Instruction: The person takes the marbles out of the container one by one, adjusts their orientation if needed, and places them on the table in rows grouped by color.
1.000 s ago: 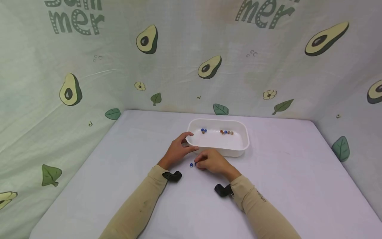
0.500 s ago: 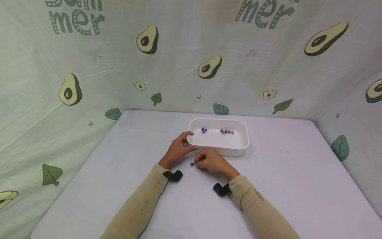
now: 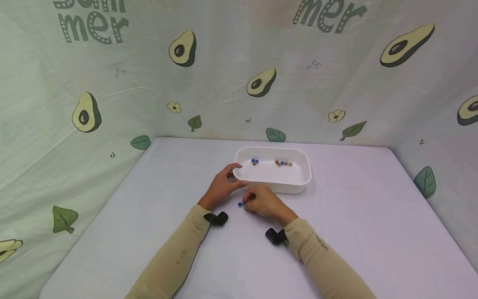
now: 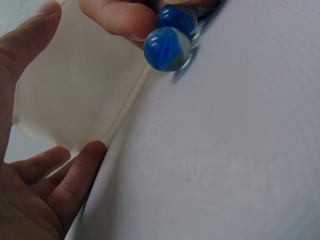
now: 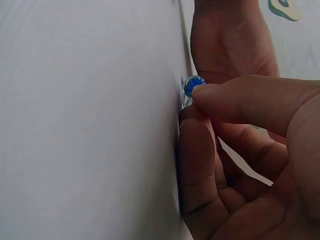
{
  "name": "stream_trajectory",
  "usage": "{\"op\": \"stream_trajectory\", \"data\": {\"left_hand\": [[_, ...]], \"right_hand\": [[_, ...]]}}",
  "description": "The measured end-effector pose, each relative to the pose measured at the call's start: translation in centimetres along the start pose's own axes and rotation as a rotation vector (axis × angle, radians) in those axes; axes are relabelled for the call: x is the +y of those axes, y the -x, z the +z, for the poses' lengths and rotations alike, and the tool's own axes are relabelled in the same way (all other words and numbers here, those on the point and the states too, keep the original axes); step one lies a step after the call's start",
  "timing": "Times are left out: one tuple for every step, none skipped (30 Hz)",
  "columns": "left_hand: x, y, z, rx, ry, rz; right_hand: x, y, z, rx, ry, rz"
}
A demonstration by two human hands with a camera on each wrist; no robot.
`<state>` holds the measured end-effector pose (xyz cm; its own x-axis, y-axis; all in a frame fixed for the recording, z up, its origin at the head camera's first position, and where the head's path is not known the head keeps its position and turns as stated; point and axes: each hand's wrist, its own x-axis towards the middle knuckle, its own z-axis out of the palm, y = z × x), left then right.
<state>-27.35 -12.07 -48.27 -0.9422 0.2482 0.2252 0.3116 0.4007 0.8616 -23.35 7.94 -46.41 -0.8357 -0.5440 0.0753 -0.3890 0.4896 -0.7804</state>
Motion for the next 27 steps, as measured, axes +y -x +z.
{"op": "stream_trajectory", "data": {"left_hand": [[0.01,-0.01,-0.01,0.0,0.0,0.002],[0.02,-0.02,0.0,0.001,-0.001,0.004],[0.04,-0.03,0.0,0.001,-0.001,0.005],[0.08,-0.02,0.0,0.001,-0.001,0.005],[0.12,-0.01,-0.01,0.001,0.0,0.004],[0.16,-0.01,-0.02,0.002,0.0,0.001],[0.19,0.0,-0.01,0.002,0.001,0.0],[0.21,0.01,-0.01,0.003,0.001,-0.003],[0.24,0.03,0.0,0.004,0.0,-0.006],[0.27,0.04,0.01,0.005,-0.001,-0.009],[0.27,0.06,0.01,0.007,-0.002,-0.015],[0.27,0.08,0.02,0.008,-0.003,-0.018],[0.29,0.09,0.03,0.008,-0.004,-0.022],[0.32,0.12,0.04,0.01,-0.007,-0.027],[0.34,0.13,0.04,0.01,-0.009,-0.031],[0.31,0.12,0.05,0.009,-0.009,-0.034],[0.28,0.12,0.06,0.009,-0.01,-0.036],[0.3,0.14,0.06,0.009,-0.01,-0.036],[0.3,0.15,0.06,0.007,-0.009,-0.036],[0.3,0.16,0.06,0.007,-0.009,-0.036],[0.31,0.16,0.06,0.006,-0.006,-0.036],[0.33,0.18,0.07,0.007,-0.006,-0.036],[0.39,0.19,0.06,0.008,-0.007,-0.033],[0.43,0.21,0.06,0.008,-0.009,-0.032],[0.43,0.19,0.05,0.009,-0.009,-0.03],[0.44,0.19,0.05,0.009,-0.012,-0.031],[0.44,0.19,0.05,0.008,-0.013,-0.03]], "right_hand": [[-0.02,-0.02,-0.01,-0.001,-0.002,0.0],[-0.05,-0.02,-0.02,-0.002,-0.004,0.002],[-0.09,-0.02,-0.03,-0.003,-0.007,0.003],[-0.11,0.0,-0.04,-0.003,-0.01,0.005],[-0.15,0.01,-0.05,-0.004,-0.013,0.003],[-0.18,0.04,-0.06,-0.004,-0.015,0.001],[-0.21,0.07,-0.07,-0.003,-0.015,0.0],[-0.23,0.1,-0.07,-0.002,-0.016,-0.002],[-0.24,0.13,-0.06,-0.002,-0.015,-0.002],[-0.24,0.15,-0.04,0.0,-0.015,-0.001],[-0.23,0.15,-0.01,0.001,-0.014,0.0],[-0.21,0.16,0.02,0.002,-0.014,0.003],[-0.19,0.16,0.04,0.004,-0.013,0.006],[-0.15,0.16,0.06,0.004,-0.015,0.011],[-0.12,0.16,0.09,0.006,-0.015,0.014],[-0.11,0.15,0.11,0.008,-0.015,0.019],[-0.1,0.16,0.14,0.009,-0.017,0.02],[-0.1,0.17,0.15,0.011,-0.018,0.022],[-0.11,0.18,0.16,0.011,-0.018,0.021],[-0.13,0.2,0.16,0.01,-0.02,0.021],[-0.16,0.23,0.15,0.011,-0.022,0.022],[-0.18,0.26,0.14,0.011,-0.024,0.024],[-0.23,0.29,0.12,0.011,-0.026,0.023],[-0.25,0.31,0.11,0.012,-0.028,0.025],[-0.28,0.33,0.09,0.011,-0.03,0.024],[-0.3,0.35,0.08,0.01,-0.032,0.026],[-0.29,0.37,0.06,0.011,-0.034,0.025]]}}
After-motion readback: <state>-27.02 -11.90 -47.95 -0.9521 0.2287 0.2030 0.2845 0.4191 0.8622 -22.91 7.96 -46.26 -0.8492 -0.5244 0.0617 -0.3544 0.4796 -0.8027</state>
